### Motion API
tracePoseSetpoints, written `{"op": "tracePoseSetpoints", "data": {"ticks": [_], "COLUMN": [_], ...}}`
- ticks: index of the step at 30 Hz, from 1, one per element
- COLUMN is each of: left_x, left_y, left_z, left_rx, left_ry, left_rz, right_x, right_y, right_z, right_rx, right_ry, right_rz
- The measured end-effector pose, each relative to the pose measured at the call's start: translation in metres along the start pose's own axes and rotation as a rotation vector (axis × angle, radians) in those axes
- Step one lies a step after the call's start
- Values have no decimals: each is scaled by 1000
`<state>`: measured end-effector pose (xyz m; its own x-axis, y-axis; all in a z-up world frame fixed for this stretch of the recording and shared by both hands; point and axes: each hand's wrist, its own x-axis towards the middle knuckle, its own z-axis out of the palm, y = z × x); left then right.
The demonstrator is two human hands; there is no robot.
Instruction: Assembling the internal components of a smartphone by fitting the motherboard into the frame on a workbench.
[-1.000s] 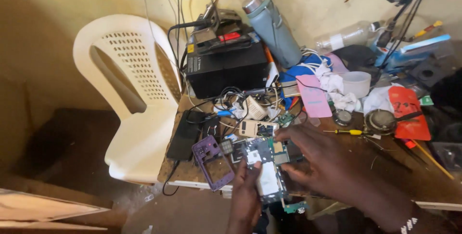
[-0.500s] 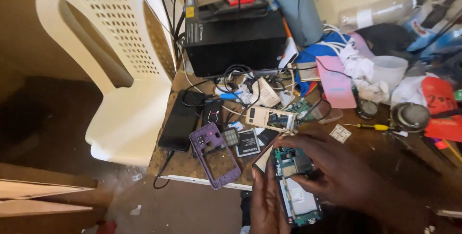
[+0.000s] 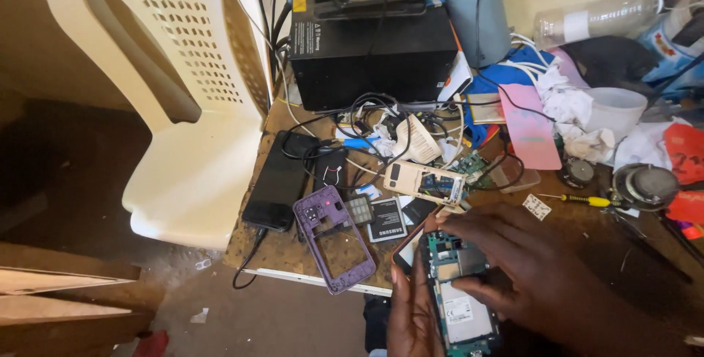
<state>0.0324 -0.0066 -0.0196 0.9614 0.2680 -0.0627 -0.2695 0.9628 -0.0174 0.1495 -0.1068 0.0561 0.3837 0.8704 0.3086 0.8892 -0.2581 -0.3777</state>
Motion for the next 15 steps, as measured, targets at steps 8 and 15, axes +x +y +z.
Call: {"op": "tracePoseSetpoints", "data": {"ticks": [8, 15], "left_x": [-4, -1], "left_y": [-4, -6], "left_z": [8, 2], "left_rx": [-206, -45], "left_ry": [76, -222], "left_rz": [-93, -16], "right_x": [-13, -15], "right_y": [18, 20], "right_z": [-8, -3], "right_rx": [-22, -34], "right_ry": [0, 30], "right_rz": [37, -61]}}
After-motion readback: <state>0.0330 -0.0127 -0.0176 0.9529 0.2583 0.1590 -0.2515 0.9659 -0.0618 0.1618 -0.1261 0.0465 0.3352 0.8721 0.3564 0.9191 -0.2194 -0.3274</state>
